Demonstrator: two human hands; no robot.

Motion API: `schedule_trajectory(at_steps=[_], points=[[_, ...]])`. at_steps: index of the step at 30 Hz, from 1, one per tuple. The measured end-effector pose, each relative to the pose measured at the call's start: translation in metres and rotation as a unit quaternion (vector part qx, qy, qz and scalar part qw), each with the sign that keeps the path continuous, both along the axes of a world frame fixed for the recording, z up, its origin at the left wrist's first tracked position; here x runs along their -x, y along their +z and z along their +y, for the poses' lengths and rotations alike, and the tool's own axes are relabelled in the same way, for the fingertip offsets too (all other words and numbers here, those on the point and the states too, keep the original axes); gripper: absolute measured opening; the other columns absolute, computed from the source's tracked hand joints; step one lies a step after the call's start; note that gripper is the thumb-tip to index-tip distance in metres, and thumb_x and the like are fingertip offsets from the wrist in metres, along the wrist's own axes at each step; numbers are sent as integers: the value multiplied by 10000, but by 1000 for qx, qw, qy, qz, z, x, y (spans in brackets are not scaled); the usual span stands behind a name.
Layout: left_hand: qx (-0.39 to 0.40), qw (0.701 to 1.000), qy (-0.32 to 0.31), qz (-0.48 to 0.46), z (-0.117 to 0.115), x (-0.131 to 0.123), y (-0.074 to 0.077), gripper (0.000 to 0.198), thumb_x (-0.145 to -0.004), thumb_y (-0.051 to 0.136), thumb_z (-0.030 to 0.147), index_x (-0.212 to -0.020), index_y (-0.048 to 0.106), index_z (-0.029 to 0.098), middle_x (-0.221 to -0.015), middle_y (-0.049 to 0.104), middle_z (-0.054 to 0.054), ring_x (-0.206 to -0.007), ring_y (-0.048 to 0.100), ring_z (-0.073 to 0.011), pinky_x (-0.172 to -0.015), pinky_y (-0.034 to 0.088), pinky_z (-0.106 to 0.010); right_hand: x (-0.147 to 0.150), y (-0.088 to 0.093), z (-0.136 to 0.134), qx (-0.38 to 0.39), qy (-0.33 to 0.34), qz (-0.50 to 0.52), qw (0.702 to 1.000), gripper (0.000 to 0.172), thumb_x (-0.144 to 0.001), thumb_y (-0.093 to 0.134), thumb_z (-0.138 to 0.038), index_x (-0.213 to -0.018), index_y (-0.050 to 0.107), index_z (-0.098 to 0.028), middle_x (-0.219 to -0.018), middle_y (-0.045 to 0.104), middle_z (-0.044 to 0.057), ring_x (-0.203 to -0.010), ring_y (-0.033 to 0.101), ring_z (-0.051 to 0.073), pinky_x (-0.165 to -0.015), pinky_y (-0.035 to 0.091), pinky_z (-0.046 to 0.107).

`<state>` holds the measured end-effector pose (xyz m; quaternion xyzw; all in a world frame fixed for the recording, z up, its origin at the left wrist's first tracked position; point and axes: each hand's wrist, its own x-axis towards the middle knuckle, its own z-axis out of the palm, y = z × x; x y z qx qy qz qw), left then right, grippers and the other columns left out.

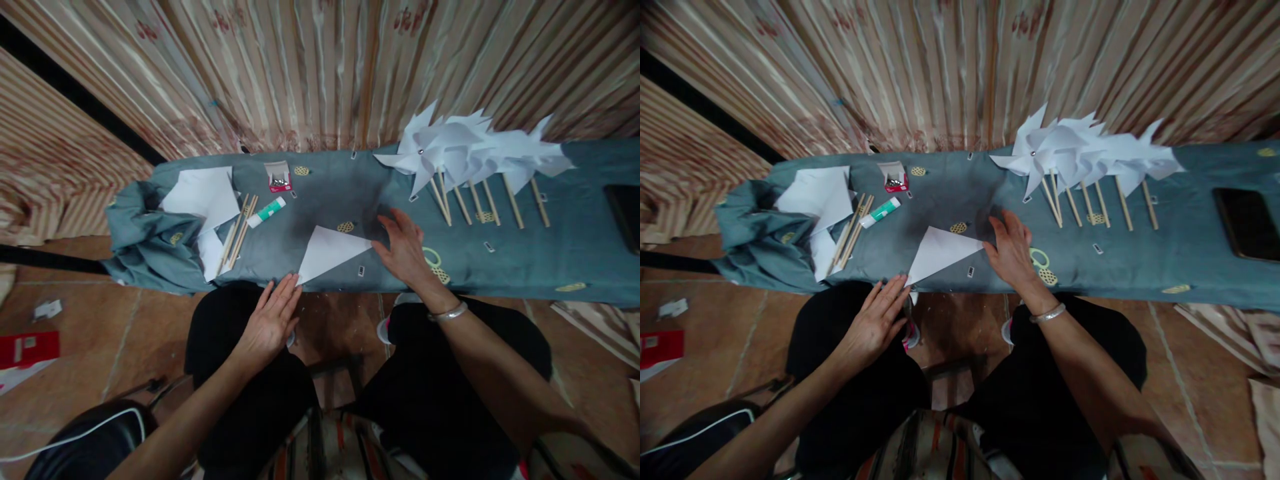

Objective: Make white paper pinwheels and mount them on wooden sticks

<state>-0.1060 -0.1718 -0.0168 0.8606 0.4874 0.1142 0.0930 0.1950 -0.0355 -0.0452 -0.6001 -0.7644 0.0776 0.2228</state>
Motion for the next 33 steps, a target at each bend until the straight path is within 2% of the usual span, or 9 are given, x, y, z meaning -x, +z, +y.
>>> schedule_trajectory(at_steps=[2, 4, 6, 9, 11, 13, 16, 27, 33], points=[[55, 990, 59, -118, -13, -10, 3, 355, -939, 504, 216, -1266, 603, 121, -1361, 595, -186, -1313, 520, -285, -1105, 397, -496, 0, 1, 0, 1, 7, 2, 1000, 493, -889, 485, -315, -1356, 491, -154, -1475, 435, 218, -1383, 385, 369, -1068, 311, 604], [158, 944, 139, -256, -20, -25, 1, 266, -905, 572, 290, -1112, 693, 174, -1139, 709, -135, -1094, 654, -253, -967, 518, -418, 0, 0, 0, 2, 12, 2, 1000, 489, -889, 484, -315, -1352, 494, -156, -1475, 437, 219, -1383, 383, 371, -1066, 312, 607], [278, 830, 250, -413, -17, -41, -6, 256, -821, 683, 378, -958, 731, 166, -956, 738, -103, -899, 704, -226, -819, 569, -342, 0, 0, 1, 2, 14, 0, 1000, 486, -888, 487, -319, -1344, 503, -152, -1474, 439, 223, -1384, 381, 374, -1064, 313, 608], [381, 601, 371, -597, 4, -62, -15, 413, -676, 807, 466, -914, 730, 138, -851, 743, -78, -747, 706, -175, -687, 570, -264, -1, -1, 2, -1, 11, -2, 1000, 481, -887, 493, -335, -1333, 517, -155, -1473, 444, 221, -1374, 394, 380, -1060, 312, 617], [385, 509, 401, -658, 21, -68, -18, 408, -623, 854, 428, -851, 726, 115, -763, 730, -60, -649, 683, -127, -602, 543, -202, -2, -1, 2, -4, 10, -1, 1000, 482, -885, 497, -342, -1332, 521, -164, -1468, 454, 211, -1366, 406, 377, -1057, 318, 615], [383, 460, 422, -681, 34, -70, -18, 343, -647, 851, 377, -792, 717, 96, -693, 716, -49, -570, 655, -93, -540, 516, -164, -3, -2, 3, -5, 12, -3, 1000, 485, -884, 499, -342, -1334, 522, -161, -1460, 462, 210, -1365, 410, 371, -1056, 327, 604], [368, 441, 443, -689, 40, -66, -17, 228, -674, 837, 266, -728, 707, 86, -601, 688, -22, -482, 611, -61, -490, 492, -133, -3, -2, 3, -3, 12, -7, 1000, 487, -884, 501, -339, -1332, 527, -148, -1454, 466, 213, -1367, 406, 368, -1054, 338, 593], [366, 481, 467, -646, 28, -51, -14, 125, -732, 767, 186, -735, 722, 69, -660, 729, -74, -538, 668, -95, -532, 517, -155, -2, 1, 3, -4, 0, 7, 1000, 437, -862, 479, -223, -1281, 572, -145, -1454, 477, 209, -1388, 392, 358, -1071, 333, 593], [339, 545, 437, -630, 17, -44, -14, 372, -615, 861, 394, -776, 741, 80, -721, 750, -96, -588, 687, -135, -562, 530, -204, -1, 8, 6, -18, 19, 89, 996, 402, -935, 404, -277, -1281, 584, -176, -1460, 494, 168, -1373, 434, 312, -1102, 346, 572]])
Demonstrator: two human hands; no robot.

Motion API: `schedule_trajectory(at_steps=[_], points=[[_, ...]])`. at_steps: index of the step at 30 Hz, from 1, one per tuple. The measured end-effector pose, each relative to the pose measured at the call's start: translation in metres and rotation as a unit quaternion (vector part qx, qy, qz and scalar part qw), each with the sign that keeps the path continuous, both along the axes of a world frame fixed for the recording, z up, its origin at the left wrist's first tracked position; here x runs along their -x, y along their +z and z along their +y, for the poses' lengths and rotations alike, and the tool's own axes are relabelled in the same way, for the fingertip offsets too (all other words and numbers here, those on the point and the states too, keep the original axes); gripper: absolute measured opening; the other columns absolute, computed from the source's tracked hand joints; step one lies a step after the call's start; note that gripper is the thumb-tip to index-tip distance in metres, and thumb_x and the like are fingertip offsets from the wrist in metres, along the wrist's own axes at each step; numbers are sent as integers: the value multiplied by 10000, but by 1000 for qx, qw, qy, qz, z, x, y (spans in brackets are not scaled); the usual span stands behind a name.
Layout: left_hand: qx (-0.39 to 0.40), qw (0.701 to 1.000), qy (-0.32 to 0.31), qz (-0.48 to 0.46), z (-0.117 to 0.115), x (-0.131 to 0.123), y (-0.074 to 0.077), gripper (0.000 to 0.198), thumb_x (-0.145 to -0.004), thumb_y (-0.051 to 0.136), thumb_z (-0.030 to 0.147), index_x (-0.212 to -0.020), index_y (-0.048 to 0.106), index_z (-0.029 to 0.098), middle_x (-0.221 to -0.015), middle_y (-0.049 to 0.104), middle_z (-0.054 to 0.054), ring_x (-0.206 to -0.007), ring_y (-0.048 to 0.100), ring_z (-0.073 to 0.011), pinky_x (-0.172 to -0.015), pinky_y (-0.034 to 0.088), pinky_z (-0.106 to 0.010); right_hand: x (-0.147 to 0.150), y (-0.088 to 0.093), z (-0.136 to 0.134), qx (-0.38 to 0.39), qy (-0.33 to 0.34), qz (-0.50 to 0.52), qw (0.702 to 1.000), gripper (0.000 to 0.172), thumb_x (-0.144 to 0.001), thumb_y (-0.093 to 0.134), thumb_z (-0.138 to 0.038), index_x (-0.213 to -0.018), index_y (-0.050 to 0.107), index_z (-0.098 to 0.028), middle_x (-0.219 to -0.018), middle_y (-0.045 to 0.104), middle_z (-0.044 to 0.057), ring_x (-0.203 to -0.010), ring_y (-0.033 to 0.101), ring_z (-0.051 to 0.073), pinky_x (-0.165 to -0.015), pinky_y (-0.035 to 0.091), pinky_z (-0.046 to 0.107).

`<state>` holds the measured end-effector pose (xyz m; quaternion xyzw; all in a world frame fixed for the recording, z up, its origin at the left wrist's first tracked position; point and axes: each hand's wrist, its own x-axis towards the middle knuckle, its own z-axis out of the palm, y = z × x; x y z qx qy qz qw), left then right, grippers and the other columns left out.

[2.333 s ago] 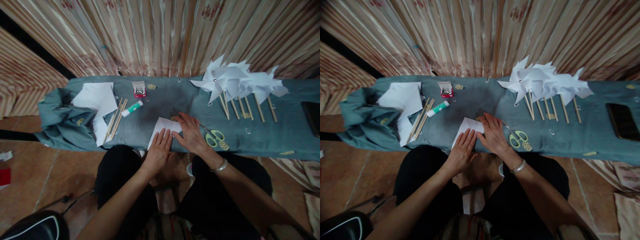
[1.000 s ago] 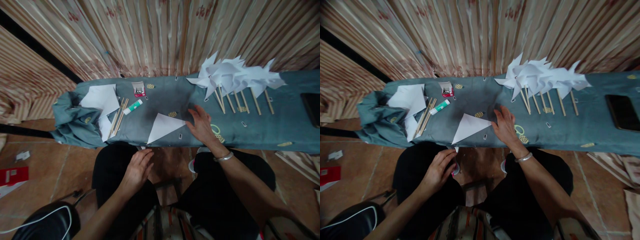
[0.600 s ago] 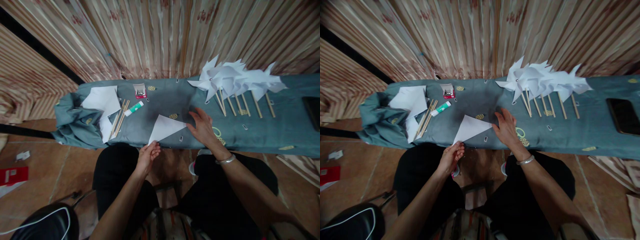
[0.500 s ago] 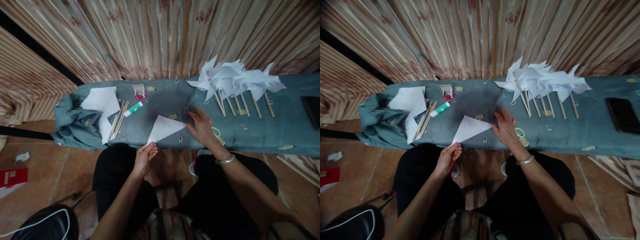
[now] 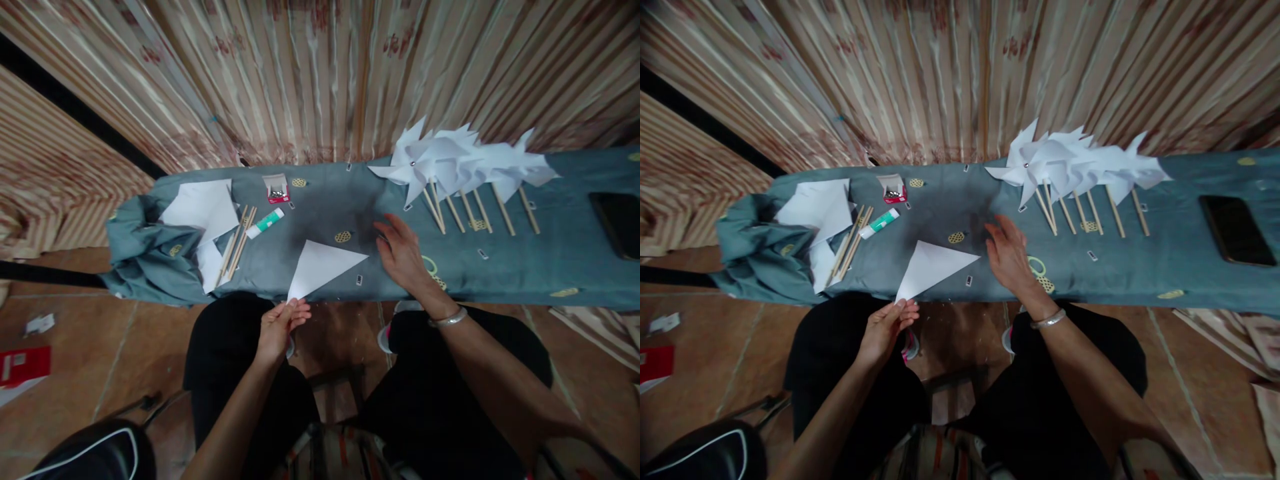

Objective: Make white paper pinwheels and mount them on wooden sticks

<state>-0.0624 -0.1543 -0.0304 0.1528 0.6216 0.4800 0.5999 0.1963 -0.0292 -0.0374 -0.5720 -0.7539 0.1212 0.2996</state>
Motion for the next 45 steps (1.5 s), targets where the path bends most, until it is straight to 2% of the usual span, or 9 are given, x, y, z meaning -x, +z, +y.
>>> schedule_trajectory(at_steps=[5, 8, 13, 19, 28, 34, 39, 42, 45], points=[[-66, 994, -58, 60, 2, -7, 9, 380, -642, 828, 471, -755, 768, 113, -721, 760, -89, -618, 691, -160, -642, 552, -257, 9, 11, -1, 57, 139, 65, 987, 406, -944, 477, -451, -1202, 654, -192, -1357, 599, 145, -1298, 535, 276, -1097, 405, 489], [-85, 990, -70, 88, 6, -7, 14, 319, -676, 806, 441, -739, 775, 130, -699, 757, -79, -615, 691, -173, -648, 551, -269, 15, 14, -2, 92, 169, 112, 975, 373, -878, 596, -462, -1146, 690, -220, -1340, 621, 118, -1265, 571, 283, -1077, 428, 482], [-84, 989, -85, 85, 12, -5, 20, 368, -663, 816, 480, -756, 775, 126, -763, 769, -99, -680, 721, -209, -695, 574, -296, 14, 18, -3, 124, 135, 223, 957, 188, -838, 637, -378, -910, 739, -238, -1252, 688, 73, -1212, 618, 275, -1035, 468, 473], [-84, 991, -97, -44, 36, -5, 29, 589, -668, 760, 628, -842, 747, 65, -961, 760, -195, -837, 748, -274, -728, 597, -311, 5, 30, -6, 90, 110, 241, 960, 135, -813, 630, -309, -862, 740, -248, -1304, 657, 66, -1281, 564, 269, -1077, 442, 493], [-56, 989, -130, -38, 81, -10, 35, 379, -585, 872, 409, -748, 739, 94, -747, 760, -119, -673, 742, -214, -616, 589, -233, -7, 39, -2, 41, 74, 215, 973, 172, -809, 567, -244, -836, 735, -271, -1378, 599, 24, -1374, 469, 260, -1143, 377, 513], [-67, 971, -229, -1, 102, -18, 40, 358, -571, 850, 411, -752, 764, 115, -734, 743, -92, -627, 689, -175, -622, 565, -248, -12, 42, 2, 33, 63, 219, 973, 192, -788, 579, -182, -832, 747, -265, -1410, 572, 23, -1363, 480, 258, -1153, 368, 484], [-76, 959, -268, 45, 120, -24, 35, 380, -497, 872, 439, -649, 742, 116, -599, 671, -42, -553, 588, -146, -575, 503, -261, -11, 43, 5, 34, 69, 259, 963, 197, -779, 606, -163, -819, 763, -276, -1405, 580, 0, -1389, 445, 259, -1170, 334, 460], [-83, 958, -263, 81, 127, -25, 28, 400, -480, 863, 487, -552, 696, 131, -530, 620, -24, -522, 523, -127, -521, 434, -247, -10, 42, 6, 33, 74, 280, 957, 203, -781, 616, -155, -823, 769, -283, -1408, 576, -8, -1398, 432, 254, -1175, 323, 443], [-78, 970, -221, 69, 129, -23, 23, 418, -451, 875, 489, -595, 704, 135, -605, 660, -44, -565, 548, -145, -521, 441, -253, -9, 40, 6, 32, 78, 276, 958, 196, -790, 627, -161, -827, 769, -292, -1413, 570, -12, -1395, 435, 251, -1173, 322, 447]])
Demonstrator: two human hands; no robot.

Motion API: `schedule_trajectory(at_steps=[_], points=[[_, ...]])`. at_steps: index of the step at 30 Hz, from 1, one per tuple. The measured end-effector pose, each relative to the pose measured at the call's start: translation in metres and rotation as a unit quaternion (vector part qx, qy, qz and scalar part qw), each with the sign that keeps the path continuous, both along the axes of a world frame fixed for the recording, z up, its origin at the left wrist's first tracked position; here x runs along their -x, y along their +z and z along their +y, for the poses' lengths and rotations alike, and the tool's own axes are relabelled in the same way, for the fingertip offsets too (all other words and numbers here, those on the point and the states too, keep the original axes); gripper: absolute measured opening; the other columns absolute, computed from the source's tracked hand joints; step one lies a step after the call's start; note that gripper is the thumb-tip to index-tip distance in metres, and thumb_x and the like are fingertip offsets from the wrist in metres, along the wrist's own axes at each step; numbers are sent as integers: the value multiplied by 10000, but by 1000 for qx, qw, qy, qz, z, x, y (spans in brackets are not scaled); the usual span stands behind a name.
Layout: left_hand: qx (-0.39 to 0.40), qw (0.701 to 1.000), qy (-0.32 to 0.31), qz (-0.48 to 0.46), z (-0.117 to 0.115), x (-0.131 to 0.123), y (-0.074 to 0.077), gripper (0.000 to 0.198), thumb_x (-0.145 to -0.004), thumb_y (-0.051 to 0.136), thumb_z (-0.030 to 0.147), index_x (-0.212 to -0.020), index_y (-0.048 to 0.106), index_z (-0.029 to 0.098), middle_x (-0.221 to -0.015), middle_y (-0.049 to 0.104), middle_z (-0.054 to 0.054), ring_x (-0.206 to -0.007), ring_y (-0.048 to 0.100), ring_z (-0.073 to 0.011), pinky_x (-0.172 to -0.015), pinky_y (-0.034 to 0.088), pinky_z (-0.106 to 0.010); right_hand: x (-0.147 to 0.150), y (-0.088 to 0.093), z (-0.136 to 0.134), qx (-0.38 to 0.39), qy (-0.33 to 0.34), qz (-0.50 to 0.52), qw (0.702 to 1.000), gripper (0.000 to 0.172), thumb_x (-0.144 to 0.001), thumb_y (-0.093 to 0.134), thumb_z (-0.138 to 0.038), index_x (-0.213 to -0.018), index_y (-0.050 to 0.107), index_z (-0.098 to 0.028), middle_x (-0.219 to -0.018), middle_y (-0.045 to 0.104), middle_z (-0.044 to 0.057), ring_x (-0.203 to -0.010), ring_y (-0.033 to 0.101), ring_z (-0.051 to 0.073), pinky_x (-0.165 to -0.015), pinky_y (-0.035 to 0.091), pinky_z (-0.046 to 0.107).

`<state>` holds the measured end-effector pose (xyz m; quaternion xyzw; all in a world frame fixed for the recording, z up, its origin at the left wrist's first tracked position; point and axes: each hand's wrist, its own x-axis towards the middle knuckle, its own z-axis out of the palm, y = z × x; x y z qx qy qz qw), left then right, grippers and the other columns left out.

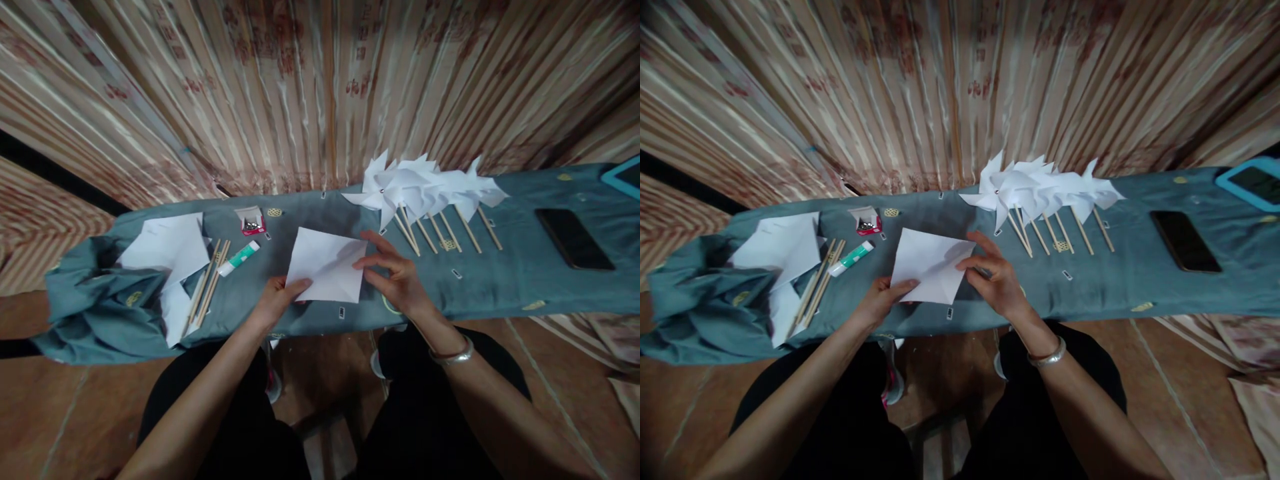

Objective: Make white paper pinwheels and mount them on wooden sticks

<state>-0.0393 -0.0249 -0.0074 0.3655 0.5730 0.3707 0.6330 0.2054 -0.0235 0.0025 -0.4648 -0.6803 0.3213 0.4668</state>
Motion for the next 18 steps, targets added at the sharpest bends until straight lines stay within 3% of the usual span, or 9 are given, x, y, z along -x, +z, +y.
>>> schedule_trajectory(at_steps=[3, 6, 13, 18], points=[[8, 999, 41, -19, 2, 3, -3, 461, -443, 886, 469, -705, 730, 124, -713, 703, -72, -609, 586, -162, -530, 459, -259, 0, -3, 0, 4, 7, -16, 1000, 215, -810, 607, -159, -842, 768, -298, -1423, 560, -17, -1408, 414, 245, -1180, 307, 451], [-9, 997, 75, -29, 5, 5, -4, 438, -467, 889, 447, -691, 718, 111, -686, 701, -70, -589, 587, -152, -549, 459, -258, 0, -8, 0, -4, 10, -41, 999, 266, -825, 556, -132, -873, 767, -286, -1447, 538, -10, -1430, 379, 248, -1190, 280, 476], [-46, 992, 108, -50, 12, 3, 1, 476, -436, 915, 390, -789, 747, 117, -833, 758, -90, -748, 669, -211, -740, 523, -306, 4, -18, -1, -27, -19, -107, 994, 321, -811, 504, -98, -935, 760, -247, -1480, 497, 36, -1453, 329, 278, -1189, 266, 523], [-102, 988, 110, 20, 17, 8, 1, 358, -519, 864, 414, -753, 754, 167, -787, 758, -62, -715, 671, -222, -703, 533, -328, -7, -11, -1, -27, -65, -142, 987, 282, -872, 512, -194, -1052, 728, -221, -1442, 534, 97, -1320, 517, 272, -1107, 410, 466]])
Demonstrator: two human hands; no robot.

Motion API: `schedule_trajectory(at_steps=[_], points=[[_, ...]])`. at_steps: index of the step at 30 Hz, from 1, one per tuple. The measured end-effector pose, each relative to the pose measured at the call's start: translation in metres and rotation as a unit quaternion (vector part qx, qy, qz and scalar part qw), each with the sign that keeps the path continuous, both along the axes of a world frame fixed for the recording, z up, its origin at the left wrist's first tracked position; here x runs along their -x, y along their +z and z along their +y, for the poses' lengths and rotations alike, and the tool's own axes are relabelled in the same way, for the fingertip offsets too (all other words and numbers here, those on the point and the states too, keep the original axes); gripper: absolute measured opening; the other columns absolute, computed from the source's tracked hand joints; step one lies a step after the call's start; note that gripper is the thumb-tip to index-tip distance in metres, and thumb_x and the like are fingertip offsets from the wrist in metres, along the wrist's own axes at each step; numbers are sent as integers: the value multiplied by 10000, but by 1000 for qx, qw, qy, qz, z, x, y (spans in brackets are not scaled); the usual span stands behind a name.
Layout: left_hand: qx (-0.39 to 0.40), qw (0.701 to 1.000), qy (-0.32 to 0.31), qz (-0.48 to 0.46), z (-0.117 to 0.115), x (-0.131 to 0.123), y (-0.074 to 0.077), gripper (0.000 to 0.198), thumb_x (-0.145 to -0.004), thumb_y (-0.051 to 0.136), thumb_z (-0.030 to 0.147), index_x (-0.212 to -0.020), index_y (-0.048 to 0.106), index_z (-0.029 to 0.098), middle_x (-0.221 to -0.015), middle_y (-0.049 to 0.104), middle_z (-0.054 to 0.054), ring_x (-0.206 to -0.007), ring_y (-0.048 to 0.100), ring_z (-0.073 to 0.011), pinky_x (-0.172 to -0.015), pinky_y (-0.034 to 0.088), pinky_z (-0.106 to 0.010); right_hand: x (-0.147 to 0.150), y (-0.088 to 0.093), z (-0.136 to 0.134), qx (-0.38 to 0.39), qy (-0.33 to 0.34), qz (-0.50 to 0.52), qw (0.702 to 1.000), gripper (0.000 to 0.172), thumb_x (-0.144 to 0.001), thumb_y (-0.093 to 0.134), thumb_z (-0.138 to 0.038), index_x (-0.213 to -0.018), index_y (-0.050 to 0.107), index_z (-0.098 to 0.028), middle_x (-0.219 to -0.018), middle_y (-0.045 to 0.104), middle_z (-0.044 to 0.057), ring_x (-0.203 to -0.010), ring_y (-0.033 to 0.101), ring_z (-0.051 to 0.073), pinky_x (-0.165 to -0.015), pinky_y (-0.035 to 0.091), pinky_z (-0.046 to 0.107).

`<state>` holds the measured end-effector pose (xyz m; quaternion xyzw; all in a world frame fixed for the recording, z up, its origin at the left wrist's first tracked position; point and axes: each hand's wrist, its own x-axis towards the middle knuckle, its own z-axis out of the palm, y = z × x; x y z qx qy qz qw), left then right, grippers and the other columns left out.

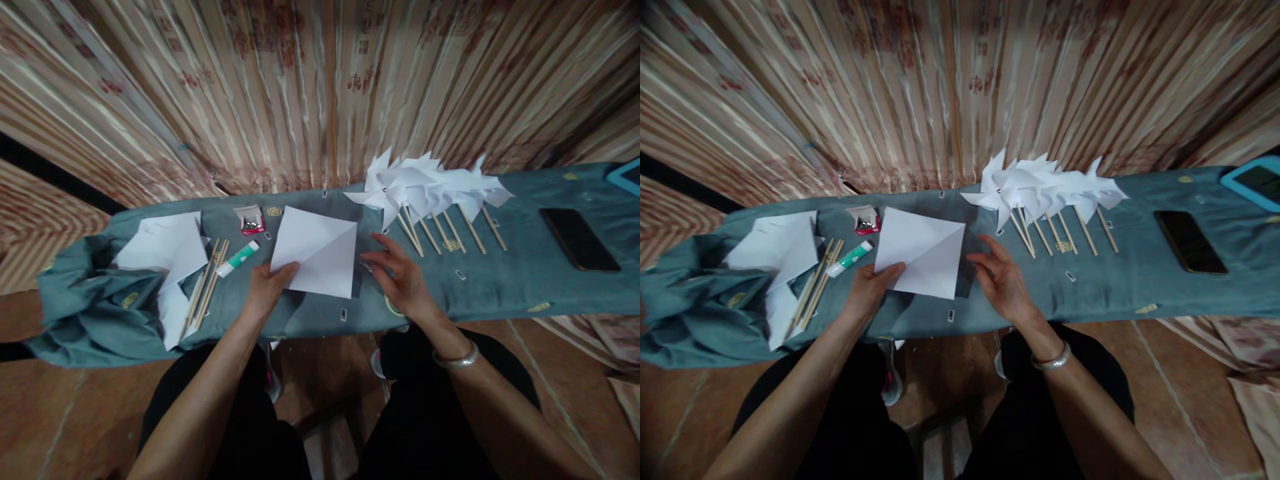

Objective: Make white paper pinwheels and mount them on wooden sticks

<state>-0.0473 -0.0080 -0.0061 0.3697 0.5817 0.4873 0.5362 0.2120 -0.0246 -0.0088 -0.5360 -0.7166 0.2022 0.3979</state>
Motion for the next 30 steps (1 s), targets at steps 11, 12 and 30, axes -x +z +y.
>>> schedule_trajectory(at_steps=[11, 12, 30], points=[[-102, 982, 69, 146, 29, 11, 1, 293, -591, 761, 433, -716, 742, 168, -758, 749, -61, -685, 670, -228, -673, 540, -336, -51, 24, -17, 189, -66, -236, 951, 211, -809, 687, -335, -950, 732, -185, -796, 760, 50, -712, 720, 235, -629, 500, 306], [-105, 980, 74, 149, 31, 12, 1, 297, -593, 759, 440, -701, 736, 164, -737, 741, -60, -668, 663, -223, -657, 538, -332, -52, 24, -20, 189, -59, -271, 942, 232, -803, 698, -333, -977, 726, -183, -845, 767, 62, -765, 728, 252, -650, 505, 314], [-154, 976, 104, 113, 43, 5, 27, 302, -625, 784, 382, -793, 747, 134, -787, 735, -62, -770, 676, -233, -709, 541, -317, -25, 18, -21, 267, -30, 57, 962, 306, -755, 705, -371, -1014, 698, -208, -809, 761, 59, -712, 714, 219, -645, 529, 317]])
